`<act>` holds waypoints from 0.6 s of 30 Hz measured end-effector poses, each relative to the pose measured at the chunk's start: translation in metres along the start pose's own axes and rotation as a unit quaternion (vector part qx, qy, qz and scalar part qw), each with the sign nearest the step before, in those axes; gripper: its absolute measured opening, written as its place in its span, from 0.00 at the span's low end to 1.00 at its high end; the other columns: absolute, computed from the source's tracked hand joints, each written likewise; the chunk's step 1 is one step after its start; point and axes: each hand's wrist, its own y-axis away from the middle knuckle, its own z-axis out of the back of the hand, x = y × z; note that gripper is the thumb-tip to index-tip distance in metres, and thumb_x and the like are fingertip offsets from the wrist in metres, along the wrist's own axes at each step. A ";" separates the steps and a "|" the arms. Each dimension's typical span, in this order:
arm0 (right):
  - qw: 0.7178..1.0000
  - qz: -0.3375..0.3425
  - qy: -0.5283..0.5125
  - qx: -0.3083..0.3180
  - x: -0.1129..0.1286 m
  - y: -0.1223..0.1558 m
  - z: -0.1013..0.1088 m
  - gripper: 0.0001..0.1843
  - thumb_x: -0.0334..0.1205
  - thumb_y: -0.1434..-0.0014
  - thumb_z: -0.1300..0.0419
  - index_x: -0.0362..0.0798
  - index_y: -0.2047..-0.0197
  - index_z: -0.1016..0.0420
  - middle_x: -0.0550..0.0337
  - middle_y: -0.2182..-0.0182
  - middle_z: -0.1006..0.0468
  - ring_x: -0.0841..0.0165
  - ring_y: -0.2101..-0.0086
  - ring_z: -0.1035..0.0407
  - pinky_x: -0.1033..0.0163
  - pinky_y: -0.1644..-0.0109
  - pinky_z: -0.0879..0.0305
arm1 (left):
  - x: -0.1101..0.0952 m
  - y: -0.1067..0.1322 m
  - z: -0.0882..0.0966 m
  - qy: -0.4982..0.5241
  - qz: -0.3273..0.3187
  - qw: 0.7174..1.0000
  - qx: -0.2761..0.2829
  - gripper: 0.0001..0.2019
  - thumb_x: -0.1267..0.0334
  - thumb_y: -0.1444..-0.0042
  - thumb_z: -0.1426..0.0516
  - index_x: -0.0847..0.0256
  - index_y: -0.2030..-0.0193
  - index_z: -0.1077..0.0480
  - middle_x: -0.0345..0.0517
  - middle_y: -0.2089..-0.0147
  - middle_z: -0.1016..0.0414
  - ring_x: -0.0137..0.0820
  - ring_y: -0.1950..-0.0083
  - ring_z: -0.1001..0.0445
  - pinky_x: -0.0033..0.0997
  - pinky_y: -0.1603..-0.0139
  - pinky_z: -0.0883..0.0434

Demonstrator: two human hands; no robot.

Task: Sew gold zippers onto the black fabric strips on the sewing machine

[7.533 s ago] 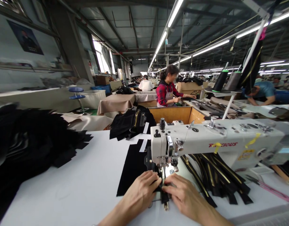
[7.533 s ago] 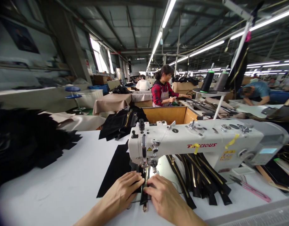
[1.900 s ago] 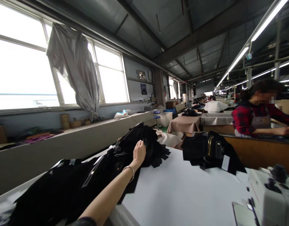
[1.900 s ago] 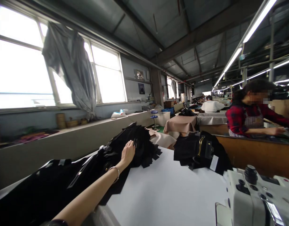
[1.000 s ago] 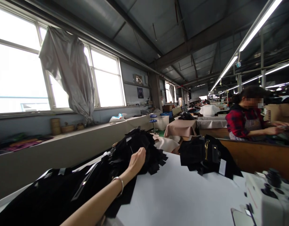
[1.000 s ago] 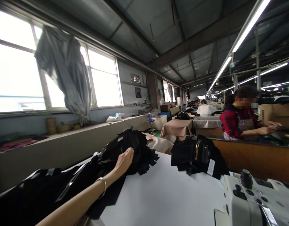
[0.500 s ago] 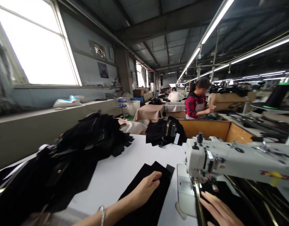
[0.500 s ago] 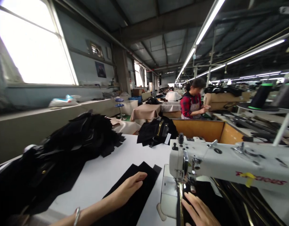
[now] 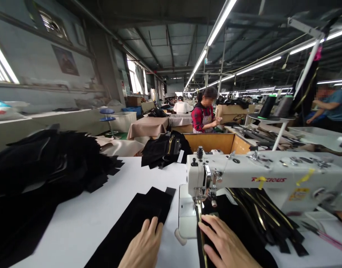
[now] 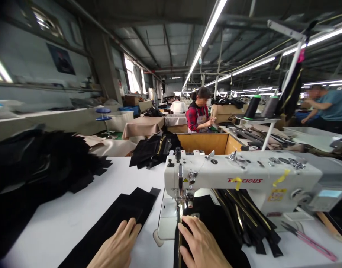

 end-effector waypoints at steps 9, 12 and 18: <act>0.999 0.022 0.017 -0.028 -0.002 0.001 0.000 0.27 0.28 0.41 0.43 0.46 0.39 0.30 0.49 0.39 0.31 0.57 0.41 0.34 0.50 0.38 0.33 | 0.009 -0.025 0.035 0.171 0.067 0.981 -0.060 0.16 0.82 0.48 0.53 0.67 0.58 0.29 0.54 0.58 0.28 0.42 0.58 0.26 0.37 0.57 0.31; 0.997 0.035 0.033 -0.056 -0.006 0.003 -0.003 0.26 0.29 0.42 0.42 0.46 0.40 0.29 0.49 0.41 0.30 0.56 0.43 0.32 0.51 0.40 0.31 | 0.020 -0.027 0.035 0.230 0.076 0.968 -0.061 0.12 0.80 0.46 0.52 0.61 0.65 0.34 0.44 0.65 0.30 0.34 0.65 0.27 0.30 0.61 0.32; 0.981 0.087 -0.005 -0.172 0.022 -0.005 -0.026 0.27 0.27 0.41 0.45 0.43 0.38 0.32 0.48 0.42 0.28 0.56 0.44 0.31 0.54 0.41 0.29 | 0.010 -0.018 0.023 0.381 0.091 0.910 -0.137 0.15 0.71 0.47 0.52 0.59 0.52 0.36 0.38 0.68 0.36 0.31 0.69 0.32 0.26 0.67 0.30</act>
